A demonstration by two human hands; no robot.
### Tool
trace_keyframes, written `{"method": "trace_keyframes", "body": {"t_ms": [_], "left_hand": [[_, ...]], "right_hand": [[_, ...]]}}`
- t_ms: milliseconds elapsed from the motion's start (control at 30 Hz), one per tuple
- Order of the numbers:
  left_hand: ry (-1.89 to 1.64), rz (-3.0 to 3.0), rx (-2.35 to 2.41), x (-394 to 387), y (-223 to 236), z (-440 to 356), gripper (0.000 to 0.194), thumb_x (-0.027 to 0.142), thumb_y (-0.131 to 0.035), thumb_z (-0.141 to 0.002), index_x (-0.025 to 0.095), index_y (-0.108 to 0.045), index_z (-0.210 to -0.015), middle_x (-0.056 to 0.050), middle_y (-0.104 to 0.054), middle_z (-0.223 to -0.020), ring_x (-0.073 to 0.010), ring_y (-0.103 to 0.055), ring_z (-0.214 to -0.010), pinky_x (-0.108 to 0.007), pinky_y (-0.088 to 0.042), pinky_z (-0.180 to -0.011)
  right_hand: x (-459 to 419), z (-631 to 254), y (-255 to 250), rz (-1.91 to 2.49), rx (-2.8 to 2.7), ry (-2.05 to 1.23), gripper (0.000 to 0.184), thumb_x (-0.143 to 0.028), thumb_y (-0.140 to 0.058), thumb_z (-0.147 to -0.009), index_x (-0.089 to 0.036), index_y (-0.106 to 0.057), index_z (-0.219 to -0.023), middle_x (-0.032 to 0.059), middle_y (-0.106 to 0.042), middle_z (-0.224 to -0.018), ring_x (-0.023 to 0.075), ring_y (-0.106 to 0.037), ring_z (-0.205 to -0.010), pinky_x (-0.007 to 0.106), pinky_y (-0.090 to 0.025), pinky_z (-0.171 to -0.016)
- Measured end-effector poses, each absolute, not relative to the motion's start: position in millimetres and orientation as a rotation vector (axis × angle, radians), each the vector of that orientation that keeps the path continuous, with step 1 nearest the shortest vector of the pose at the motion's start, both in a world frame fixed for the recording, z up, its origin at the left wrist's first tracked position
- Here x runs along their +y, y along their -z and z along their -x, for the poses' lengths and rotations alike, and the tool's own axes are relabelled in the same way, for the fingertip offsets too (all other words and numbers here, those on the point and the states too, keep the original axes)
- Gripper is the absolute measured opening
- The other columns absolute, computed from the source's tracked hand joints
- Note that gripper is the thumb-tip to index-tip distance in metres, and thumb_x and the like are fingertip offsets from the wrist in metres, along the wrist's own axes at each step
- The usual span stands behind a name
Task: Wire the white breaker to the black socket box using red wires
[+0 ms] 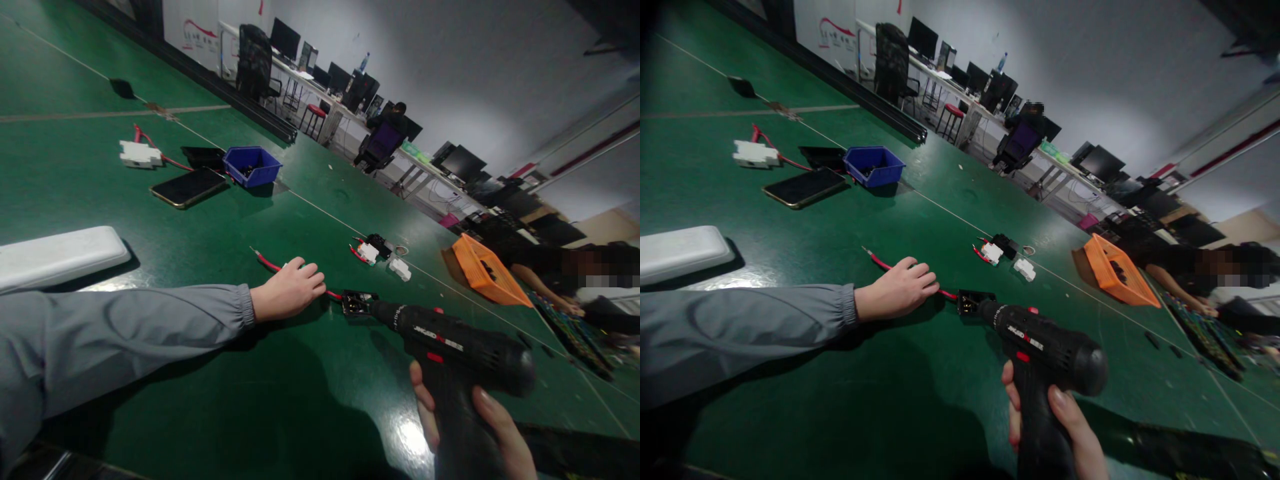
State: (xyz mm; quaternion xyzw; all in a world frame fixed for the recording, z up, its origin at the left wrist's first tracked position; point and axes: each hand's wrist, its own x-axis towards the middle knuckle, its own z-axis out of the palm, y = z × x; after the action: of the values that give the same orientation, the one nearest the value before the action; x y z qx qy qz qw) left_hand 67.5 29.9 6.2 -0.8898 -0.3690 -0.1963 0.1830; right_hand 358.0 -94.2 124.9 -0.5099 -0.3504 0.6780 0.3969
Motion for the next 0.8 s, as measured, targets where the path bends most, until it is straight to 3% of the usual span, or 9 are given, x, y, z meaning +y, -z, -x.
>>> {"method": "trace_keyframes", "body": {"t_ms": [800], "left_hand": [[0.535, 2.529, -1.052, 30.0, -5.9, -66.9, 0.012, 0.023, -0.051, -0.093, 0.019, -0.062, -0.094, -0.007, -0.061, -0.09, -0.023, -0.05, -0.087, -0.041, -0.032, -0.076]], "right_hand": [[-90.7, -362.0, -125.7, 1.308, -0.793, -1.749, 0.052, -0.057, -0.068, -0.076, -0.015, -0.068, -0.107, 0.0096, -0.066, -0.085, 0.014, -0.056, -0.054, 0.027, -0.049, -0.049]]}}
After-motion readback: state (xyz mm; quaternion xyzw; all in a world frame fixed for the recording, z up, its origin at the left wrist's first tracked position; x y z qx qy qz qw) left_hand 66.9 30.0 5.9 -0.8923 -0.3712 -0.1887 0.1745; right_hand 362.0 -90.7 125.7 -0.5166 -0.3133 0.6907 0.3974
